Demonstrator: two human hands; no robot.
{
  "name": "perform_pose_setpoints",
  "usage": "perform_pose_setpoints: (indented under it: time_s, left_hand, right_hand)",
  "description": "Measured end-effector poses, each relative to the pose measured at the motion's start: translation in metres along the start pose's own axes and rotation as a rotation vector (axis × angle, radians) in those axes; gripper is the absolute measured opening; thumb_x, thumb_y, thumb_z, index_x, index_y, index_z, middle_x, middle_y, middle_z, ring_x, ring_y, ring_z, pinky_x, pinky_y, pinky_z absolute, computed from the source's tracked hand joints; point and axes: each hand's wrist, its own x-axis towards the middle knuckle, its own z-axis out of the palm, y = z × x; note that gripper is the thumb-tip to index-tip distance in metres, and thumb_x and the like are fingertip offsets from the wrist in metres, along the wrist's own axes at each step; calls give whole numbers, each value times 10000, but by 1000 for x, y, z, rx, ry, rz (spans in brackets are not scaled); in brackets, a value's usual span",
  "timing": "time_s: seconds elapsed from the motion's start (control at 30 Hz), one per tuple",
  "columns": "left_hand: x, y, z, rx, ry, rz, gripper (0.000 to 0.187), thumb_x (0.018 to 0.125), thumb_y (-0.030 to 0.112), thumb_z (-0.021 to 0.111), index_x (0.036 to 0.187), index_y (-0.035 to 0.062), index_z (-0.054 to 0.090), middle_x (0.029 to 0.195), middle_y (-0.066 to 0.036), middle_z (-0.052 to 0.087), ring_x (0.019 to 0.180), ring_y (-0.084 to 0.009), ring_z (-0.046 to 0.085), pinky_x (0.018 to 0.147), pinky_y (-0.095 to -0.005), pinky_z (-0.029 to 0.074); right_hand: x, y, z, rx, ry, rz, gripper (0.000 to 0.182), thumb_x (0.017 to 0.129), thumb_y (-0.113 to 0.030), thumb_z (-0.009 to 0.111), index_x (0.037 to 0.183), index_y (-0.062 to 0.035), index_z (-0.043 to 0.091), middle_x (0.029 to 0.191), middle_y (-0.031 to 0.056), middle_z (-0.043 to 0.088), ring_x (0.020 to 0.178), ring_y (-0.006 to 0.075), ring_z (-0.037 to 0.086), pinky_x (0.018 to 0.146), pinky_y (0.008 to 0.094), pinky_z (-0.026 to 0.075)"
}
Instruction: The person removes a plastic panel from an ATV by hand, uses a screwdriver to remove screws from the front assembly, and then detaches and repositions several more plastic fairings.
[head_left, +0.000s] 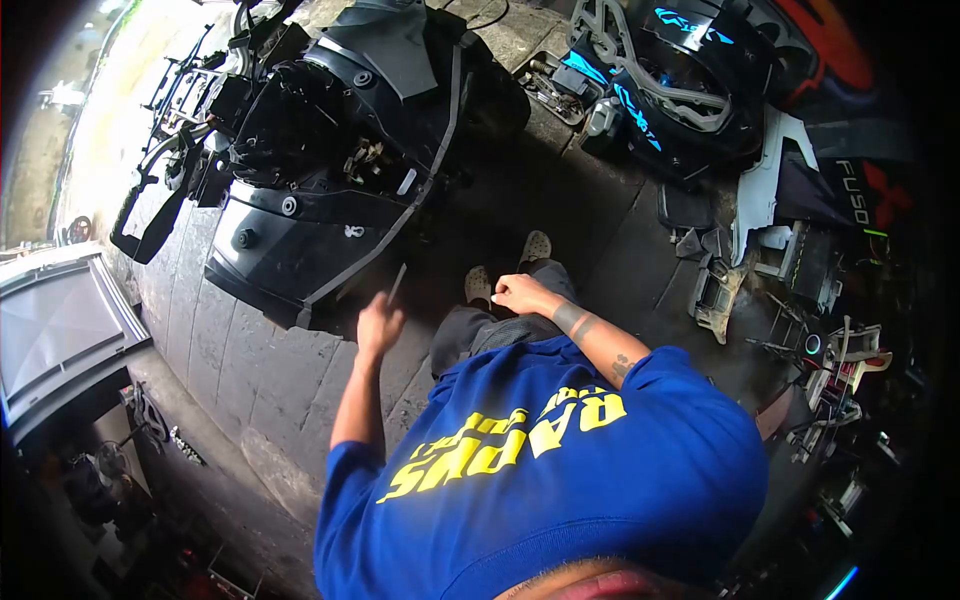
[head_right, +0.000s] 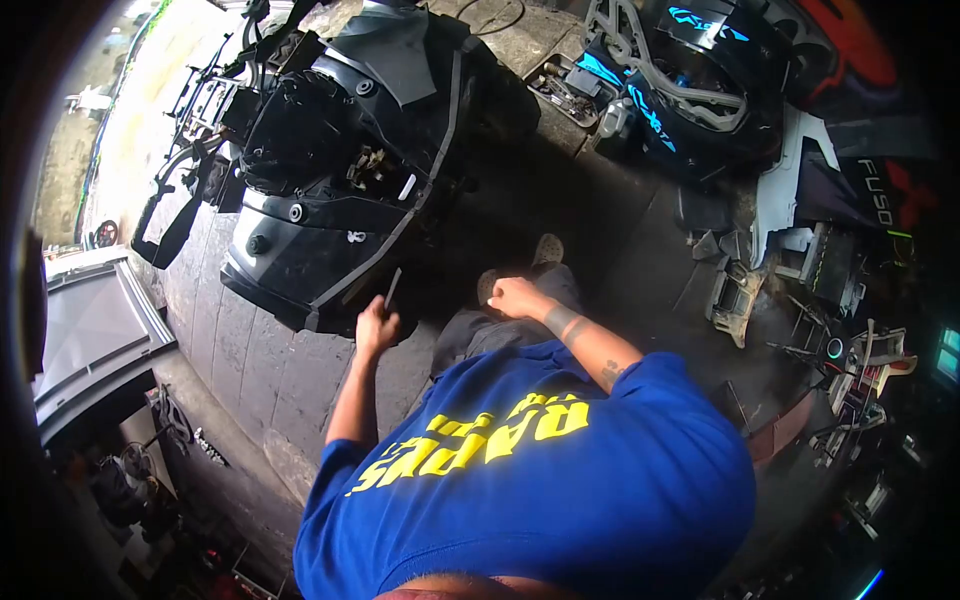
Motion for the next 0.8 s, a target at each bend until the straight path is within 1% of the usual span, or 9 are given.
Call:
perform_pose_setpoints:
  time_s: [0.1, 0.13, 0.2, 0.3, 0.4, 0.53, 0.57, 0.73, 0.8]
  left_hand:
    - [51, 30, -8, 4, 103, 67, 395, 836, 402, 509, 794, 16, 584, 796, -237, 599, 808, -417, 572, 692, -472, 438]
    - [76, 23, 2, 49, 204, 98, 362, 832, 346, 540, 730, 4, 602, 595, -165, 574, 617, -298, 609, 577, -381, 452]
    - [108, 34, 14, -410, 163, -17, 233, 834, 215, 536, 797, 7, 634, 587, -62, 549, 541, -130, 549, 523, -265, 426]
    - [136, 70, 19, -544, 154, -94, 204, 812, 136, 498, 900, 25, 644, 666, -62, 593, 587, -136, 574, 549, -267, 441]
    - [174, 92, 29, -246, 291, -89, 301, 754, 152, 527, 1023, 54, 620, 767, -86, 643, 712, -174, 616, 672, -299, 482]
    - [211, 145, 23, -169, 441, -186, 355, 716, 278, 601, 985, 47, 613, 913, -144, 645, 887, -273, 614, 794, -360, 468]
    - [220, 153, 24, -182, 490, -188, 427, 721, 300, 596, 1077, 65, 583, 1011, -189, 626, 984, -341, 583, 851, -396, 455]
    - [253, 199, 21, -145, 659, -342, 514, 711, 335, 662, 1128, 59, 545, 1063, -194, 607, 1016, -331, 573, 875, -397, 451]
    - [269, 191, 28, -63, 550, -333, 509, 714, 360, 676, 1111, 66, 555, 1060, -180, 610, 1025, -326, 571, 876, -397, 451]
  right_hand:
    - [-12, 30, 5, -93, 159, -8, 289, 778, -305, 612, 886, -37, 630, 904, 166, 647, 875, 315, 610, 757, 400, 477]
    - [-16, 37, 7, -86, 168, -11, 289, 778, -305, 612, 886, -37, 630, 904, 166, 647, 875, 315, 610, 757, 400, 477]
    - [-23, 56, 7, 90, 184, 112, 291, 776, -313, 613, 854, -33, 637, 877, 168, 652, 839, 312, 619, 745, 387, 480]
    - [-16, 117, 25, 264, 198, 194, 257, 791, -268, 618, 800, -11, 638, 730, 99, 640, 685, 198, 620, 644, 317, 487]
    - [-3, 177, 54, 645, 253, 254, 194, 813, -178, 622, 757, 8, 630, 677, 38, 618, 627, 108, 593, 577, 248, 484]
    - [-4, 185, 18, 511, 227, 59, 183, 807, -178, 645, 824, 4, 632, 717, 61, 624, 639, 116, 597, 593, 245, 500]
    - [-3, 195, 4, 490, 190, 53, 183, 807, -178, 645, 824, 4, 632, 717, 61, 624, 639, 116, 597, 593, 245, 500]
    - [6, 219, -57, 716, 281, 109, 247, 837, -232, 624, 916, 2, 619, 755, 81, 641, 611, 122, 605, 548, 248, 501]
    - [10, 235, -85, 708, 280, 78, 242, 834, -200, 632, 895, 34, 611, 740, 78, 633, 612, 108, 596, 551, 239, 502]
